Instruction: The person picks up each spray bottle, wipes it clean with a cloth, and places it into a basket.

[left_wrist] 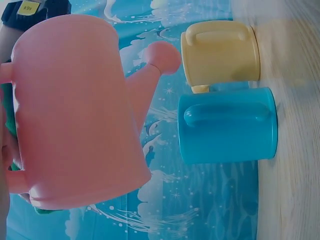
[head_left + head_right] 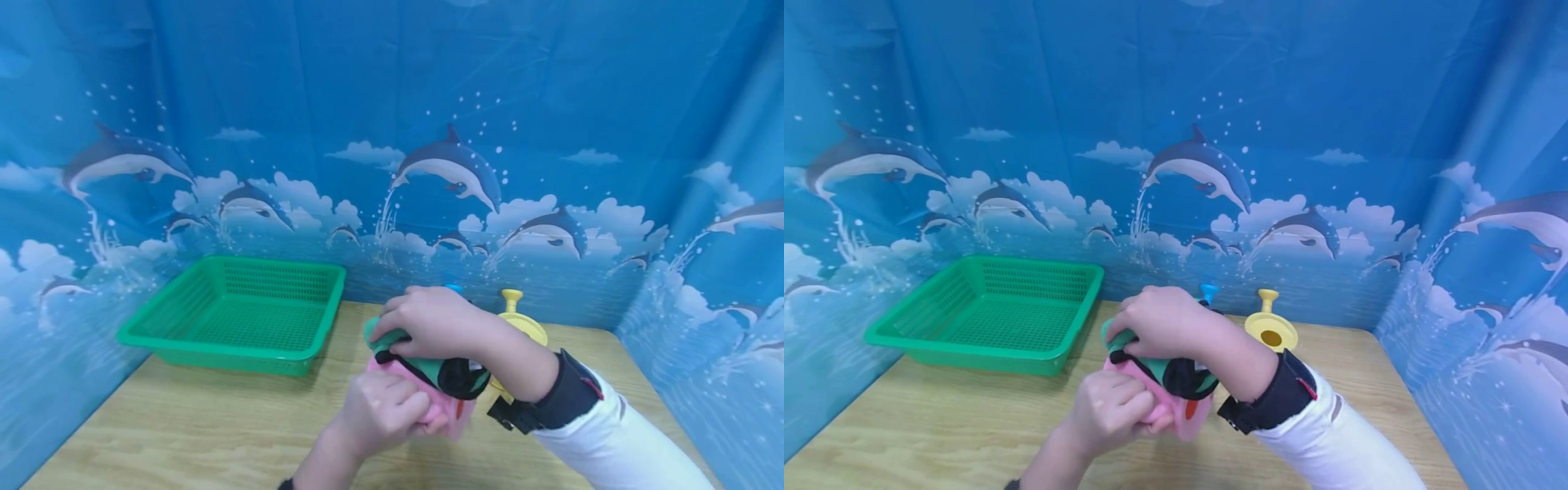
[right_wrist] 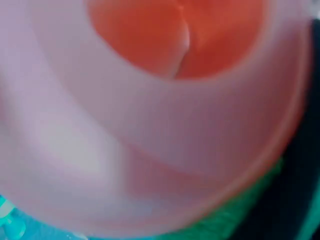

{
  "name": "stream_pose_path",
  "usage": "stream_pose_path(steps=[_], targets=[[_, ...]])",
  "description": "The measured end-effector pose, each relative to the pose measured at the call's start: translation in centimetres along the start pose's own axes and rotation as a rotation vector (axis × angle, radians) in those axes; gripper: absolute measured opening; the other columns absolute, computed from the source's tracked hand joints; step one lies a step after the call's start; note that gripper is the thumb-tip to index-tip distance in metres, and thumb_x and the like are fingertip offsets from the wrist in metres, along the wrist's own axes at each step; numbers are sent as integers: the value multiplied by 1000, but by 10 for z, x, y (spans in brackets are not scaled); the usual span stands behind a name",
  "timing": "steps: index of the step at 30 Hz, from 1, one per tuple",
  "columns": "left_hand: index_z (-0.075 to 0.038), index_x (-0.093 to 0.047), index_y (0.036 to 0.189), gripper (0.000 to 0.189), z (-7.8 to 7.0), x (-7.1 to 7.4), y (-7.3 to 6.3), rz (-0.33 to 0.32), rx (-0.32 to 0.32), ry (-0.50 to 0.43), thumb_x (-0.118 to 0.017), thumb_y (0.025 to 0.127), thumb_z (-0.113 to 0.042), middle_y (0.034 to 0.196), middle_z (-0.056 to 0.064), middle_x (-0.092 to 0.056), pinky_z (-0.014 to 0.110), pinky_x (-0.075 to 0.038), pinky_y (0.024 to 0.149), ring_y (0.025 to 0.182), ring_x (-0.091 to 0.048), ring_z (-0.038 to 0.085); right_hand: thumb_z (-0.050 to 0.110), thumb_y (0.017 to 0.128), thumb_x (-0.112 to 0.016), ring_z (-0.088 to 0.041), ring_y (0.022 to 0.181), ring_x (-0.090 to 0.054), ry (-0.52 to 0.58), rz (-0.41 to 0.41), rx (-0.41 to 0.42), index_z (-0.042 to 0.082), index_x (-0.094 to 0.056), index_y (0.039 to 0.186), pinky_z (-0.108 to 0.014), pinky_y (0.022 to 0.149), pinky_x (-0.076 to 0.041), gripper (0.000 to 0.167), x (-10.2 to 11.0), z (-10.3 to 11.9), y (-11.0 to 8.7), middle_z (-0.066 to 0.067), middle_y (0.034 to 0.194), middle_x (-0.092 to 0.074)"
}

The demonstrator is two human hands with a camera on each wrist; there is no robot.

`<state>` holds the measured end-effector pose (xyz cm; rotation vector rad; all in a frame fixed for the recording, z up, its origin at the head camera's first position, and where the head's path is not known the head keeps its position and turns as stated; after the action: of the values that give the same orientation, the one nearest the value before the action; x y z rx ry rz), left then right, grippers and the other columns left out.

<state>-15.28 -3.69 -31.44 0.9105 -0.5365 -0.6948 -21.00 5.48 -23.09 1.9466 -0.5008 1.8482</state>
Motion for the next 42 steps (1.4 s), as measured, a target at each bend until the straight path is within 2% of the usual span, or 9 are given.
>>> stream_pose_path(steps=[4,6,11,15,19,28,33,38,42], targets=[[-21,-37,55,47,1,0,1,-9,-7,7,-46,99,-31,48,-15,-35,7,-16,44,41,-31,-5,27,91,-67,-17,99,-61,-37,-10,9,30,-71,112,-29,77,-51,22,-2,2,3,7,115,-68],[-20,-36,54,47,1,0,1,-17,-7,3,-46,99,-30,47,-15,-35,7,-15,44,40,-30,-5,27,91,-67,-17,100,-62,-37,-6,3,29,-71,113,-31,80,-51,22,-1,2,1,7,115,-68],[-21,-35,54,46,3,-1,1,-16,-7,-18,-47,98,-30,47,-15,-33,6,-15,45,41,-28,-5,25,90,-68,-15,103,-63,22,22,-26,29,-71,112,-32,85,-52,23,4,-5,-10,7,113,-69],[-21,-38,54,46,5,-3,-3,2,-1,-23,-46,98,-31,47,-15,-35,6,-17,45,41,-27,-5,25,90,-68,-11,96,-62,78,47,-55,30,-71,112,-27,76,-51,23,7,-13,-21,9,110,-69],[-21,-38,54,46,7,-3,-7,11,6,-19,-46,98,-32,47,-15,-36,7,-19,44,40,-27,-4,24,90,-68,-10,94,-62,93,42,-49,31,-71,112,-27,77,-52,23,10,-16,-32,11,108,-69],[-22,-39,54,44,11,-1,-6,-26,-38,-7,-49,96,-31,47,-16,-36,6,-19,44,40,-27,-4,23,93,-65,-17,110,-61,120,24,-23,33,-68,115,-36,88,-52,25,17,-24,-57,12,115,-67],[-22,-40,54,44,12,0,-3,-57,-44,4,-50,96,-30,48,-15,-38,6,-20,44,40,-30,-5,24,94,-64,-17,111,-61,135,-3,-24,31,-67,117,-38,92,-51,25,14,-26,-56,11,117,-67],[-21,-39,54,44,13,3,-3,-91,-48,12,-51,95,-28,48,-14,-35,7,-20,44,41,-28,-4,27,95,-61,-14,112,-61,186,-20,-27,31,-66,119,-40,97,-49,25,11,-27,-45,11,119,-66],[-21,-38,53,44,10,2,-7,-117,-53,11,-52,94,-29,48,-14,-32,8,-18,44,41,-25,-3,27,96,-59,-11,110,-62,258,12,-33,30,-66,120,-34,92,-51,25,8,-29,-34,10,119,-66]])
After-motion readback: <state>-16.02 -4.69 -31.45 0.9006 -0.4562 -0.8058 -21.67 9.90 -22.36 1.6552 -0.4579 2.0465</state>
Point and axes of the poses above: each hand's wrist, its own y-axis towards the middle knuckle, its own x-axis out of the back of the hand, z = x × y, the point moved 3 cm from there along y, towards the middle knuckle
